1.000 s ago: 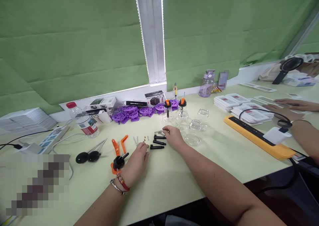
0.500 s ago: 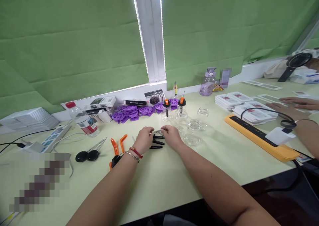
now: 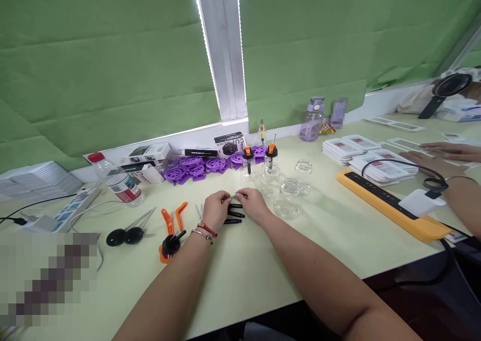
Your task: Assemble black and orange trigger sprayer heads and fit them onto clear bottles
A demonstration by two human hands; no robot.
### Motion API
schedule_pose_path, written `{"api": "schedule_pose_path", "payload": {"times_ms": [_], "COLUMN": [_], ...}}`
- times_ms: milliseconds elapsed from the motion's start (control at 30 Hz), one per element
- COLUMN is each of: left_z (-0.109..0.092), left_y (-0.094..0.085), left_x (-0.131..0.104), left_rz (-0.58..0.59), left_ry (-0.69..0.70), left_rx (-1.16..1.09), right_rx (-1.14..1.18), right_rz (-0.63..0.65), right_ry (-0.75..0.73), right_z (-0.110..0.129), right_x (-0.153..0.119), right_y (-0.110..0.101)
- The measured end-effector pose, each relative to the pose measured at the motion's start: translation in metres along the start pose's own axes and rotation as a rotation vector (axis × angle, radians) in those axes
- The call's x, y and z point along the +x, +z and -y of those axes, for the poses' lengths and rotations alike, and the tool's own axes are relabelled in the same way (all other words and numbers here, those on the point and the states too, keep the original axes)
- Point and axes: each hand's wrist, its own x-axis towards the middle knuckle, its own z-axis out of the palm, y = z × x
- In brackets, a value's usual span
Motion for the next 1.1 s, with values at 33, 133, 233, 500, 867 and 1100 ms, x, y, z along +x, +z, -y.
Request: {"api": "schedule_pose_path", "payload": {"times_ms": [33,133,233,500,867,1100], "left_z": [0.0009,0.0015,0.001,0.0044,0.0041,0.002], "left_y": [0.0009,0.0024,0.0022,0.0042,0.0073,0.0054], "left_x": [0.0007,0.0028,0.0041,0.005,0.0034,0.0034], "left_rz": [-0.016,-0.063,-0.092,-0.097,-0.078,-0.134], "left_ry": [-0.004,-0.01,-0.004,0.027,0.119,0.126], "left_rx": [-0.007,-0.027,-0.042,-0.039,-0.031,-0.038], "right_rx": [-0.011,-0.073,-0.218,-0.421,-0.358,-0.299], "right_rz": [0.007,0.021,0.037,0.1,0.085,0.079], "right_ry": [0.001,-0.02,-0.084,-0.138,-0.111,-0.065], "right_z": [-0.0002,0.0005,0.0036,0.0047,0.0005,-0.0004], "right_x": [0.0003,0.0009,0.0008,-0.0005,0.0007,0.0016], "right_y": [0.0,-0.0001,-0.0005,-0.0017,-0.0037,-0.0049]}}
